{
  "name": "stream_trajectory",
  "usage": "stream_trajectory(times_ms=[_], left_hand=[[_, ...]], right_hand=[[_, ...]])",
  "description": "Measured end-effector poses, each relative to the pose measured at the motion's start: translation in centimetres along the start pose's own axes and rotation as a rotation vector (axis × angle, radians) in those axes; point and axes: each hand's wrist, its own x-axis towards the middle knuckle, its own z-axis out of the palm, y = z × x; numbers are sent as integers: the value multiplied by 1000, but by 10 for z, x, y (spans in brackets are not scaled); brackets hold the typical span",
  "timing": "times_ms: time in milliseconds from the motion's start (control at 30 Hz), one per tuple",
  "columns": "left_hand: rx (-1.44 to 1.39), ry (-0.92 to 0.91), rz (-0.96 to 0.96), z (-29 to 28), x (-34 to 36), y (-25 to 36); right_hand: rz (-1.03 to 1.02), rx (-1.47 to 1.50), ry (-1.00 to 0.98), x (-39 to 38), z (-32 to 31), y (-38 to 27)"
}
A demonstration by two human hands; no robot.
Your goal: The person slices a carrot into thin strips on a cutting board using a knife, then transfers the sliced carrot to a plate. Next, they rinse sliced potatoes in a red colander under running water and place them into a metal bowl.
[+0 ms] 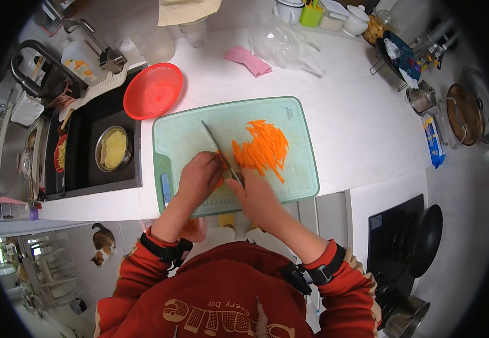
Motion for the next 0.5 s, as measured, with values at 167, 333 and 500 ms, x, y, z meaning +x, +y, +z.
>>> stream_trajectory(times_ms=[167, 333, 500], left_hand=[[-1, 38, 23, 1, 0, -1], [5, 83, 50, 4, -1, -2], [-21, 56, 25, 2, -1, -2]], right_hand=[[34, -38, -43, -12, -5, -1], [104, -31, -72, -2, -4, -1], [-18, -47, 5, 11, 10, -1]])
